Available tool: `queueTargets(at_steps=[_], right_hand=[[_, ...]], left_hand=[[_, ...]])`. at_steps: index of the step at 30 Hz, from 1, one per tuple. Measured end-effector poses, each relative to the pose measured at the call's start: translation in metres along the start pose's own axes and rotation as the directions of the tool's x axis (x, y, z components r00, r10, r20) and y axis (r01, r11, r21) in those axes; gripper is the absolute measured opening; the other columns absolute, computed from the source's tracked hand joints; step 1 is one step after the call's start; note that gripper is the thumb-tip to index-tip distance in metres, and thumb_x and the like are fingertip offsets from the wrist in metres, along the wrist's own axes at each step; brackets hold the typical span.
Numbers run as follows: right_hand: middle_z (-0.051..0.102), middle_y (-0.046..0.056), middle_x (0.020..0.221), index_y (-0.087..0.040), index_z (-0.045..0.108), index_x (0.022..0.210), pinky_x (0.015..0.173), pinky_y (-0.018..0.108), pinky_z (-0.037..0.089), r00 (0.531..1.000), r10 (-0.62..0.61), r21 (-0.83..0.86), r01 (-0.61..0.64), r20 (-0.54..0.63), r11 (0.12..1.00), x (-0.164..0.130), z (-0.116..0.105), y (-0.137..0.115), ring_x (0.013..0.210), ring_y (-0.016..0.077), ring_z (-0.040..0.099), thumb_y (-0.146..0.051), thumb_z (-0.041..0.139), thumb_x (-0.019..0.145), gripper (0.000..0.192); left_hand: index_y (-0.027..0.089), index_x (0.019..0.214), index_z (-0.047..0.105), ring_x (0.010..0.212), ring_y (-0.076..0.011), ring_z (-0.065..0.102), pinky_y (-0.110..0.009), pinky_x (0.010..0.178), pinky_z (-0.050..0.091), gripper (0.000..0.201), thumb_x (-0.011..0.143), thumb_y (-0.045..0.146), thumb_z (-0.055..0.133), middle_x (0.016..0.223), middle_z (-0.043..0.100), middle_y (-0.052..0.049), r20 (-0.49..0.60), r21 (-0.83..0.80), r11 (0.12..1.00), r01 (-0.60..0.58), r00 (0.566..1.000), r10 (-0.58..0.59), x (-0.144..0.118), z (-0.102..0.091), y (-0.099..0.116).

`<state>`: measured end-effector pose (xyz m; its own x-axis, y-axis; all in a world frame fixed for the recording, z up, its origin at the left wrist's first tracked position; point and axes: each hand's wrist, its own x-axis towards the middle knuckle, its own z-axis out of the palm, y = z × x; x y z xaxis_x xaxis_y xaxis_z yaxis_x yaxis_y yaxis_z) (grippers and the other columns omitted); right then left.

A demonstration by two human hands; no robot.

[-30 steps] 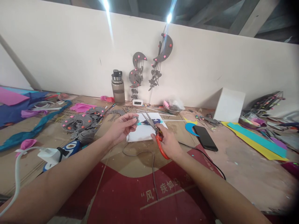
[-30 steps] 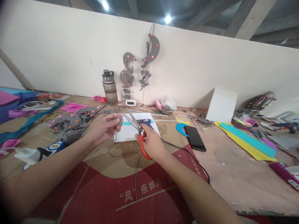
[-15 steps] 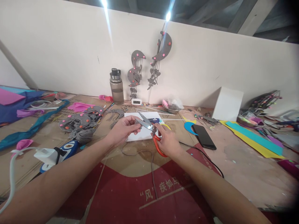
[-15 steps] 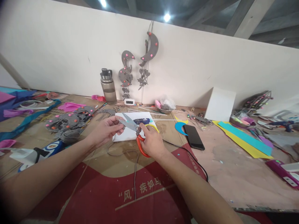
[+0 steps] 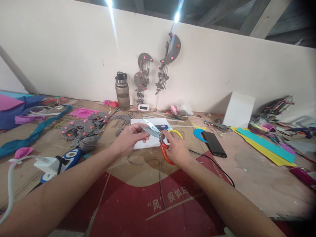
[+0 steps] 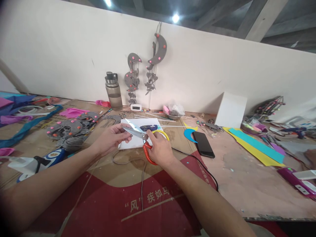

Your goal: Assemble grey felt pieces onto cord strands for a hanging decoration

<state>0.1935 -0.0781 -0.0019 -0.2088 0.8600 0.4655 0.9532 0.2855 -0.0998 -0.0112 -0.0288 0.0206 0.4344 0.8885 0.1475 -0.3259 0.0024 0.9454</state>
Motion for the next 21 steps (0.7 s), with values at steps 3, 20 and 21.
queueTargets(at_steps=[3, 20, 21], right_hand=[[0.061, 0.009, 0.097, -0.018, 0.051, 0.124, 0.068, 0.030, 0.039, 1.000, -0.003, -0.018, 0.003, -0.005, 1.000, 0.0000, -0.0003, -0.0006, 0.084, 0.0215, 0.054, -0.027, 0.051, 0.082, 0.044], [0.065, 0.011, 0.096, -0.016, 0.052, 0.125, 0.065, 0.029, 0.040, 1.000, -0.011, 0.031, 0.010, 0.017, 0.999, -0.0010, 0.0012, 0.0018, 0.079, 0.0215, 0.058, -0.025, 0.050, 0.081, 0.045], [0.065, 0.010, 0.092, -0.017, 0.053, 0.124, 0.063, 0.028, 0.040, 1.000, 0.000, 0.079, -0.002, 0.022, 0.997, -0.0009, 0.0015, 0.0019, 0.075, 0.0202, 0.058, -0.026, 0.051, 0.082, 0.044]], left_hand=[[0.013, 0.089, 0.065, 0.059, -0.0103, 0.059, -0.023, 0.056, 0.044, 0.031, 0.064, 0.025, 0.079, 0.066, 0.063, -0.001, 0.010, 0.009, 1.000, 0.005, 1.000, -0.005, -0.0005, 0.0009, -0.0001], [0.013, 0.084, 0.067, 0.058, -0.0091, 0.054, -0.022, 0.055, 0.041, 0.026, 0.063, 0.025, 0.079, 0.067, 0.062, -0.001, 0.018, 0.031, 1.000, 0.006, 1.000, -0.006, -0.0001, 0.0008, -0.0009], [0.013, 0.084, 0.067, 0.057, -0.0084, 0.053, -0.022, 0.054, 0.039, 0.027, 0.063, 0.025, 0.079, 0.067, 0.062, -0.001, 0.009, 0.028, 1.000, 0.001, 1.000, -0.001, 0.0004, 0.0004, -0.0015]])
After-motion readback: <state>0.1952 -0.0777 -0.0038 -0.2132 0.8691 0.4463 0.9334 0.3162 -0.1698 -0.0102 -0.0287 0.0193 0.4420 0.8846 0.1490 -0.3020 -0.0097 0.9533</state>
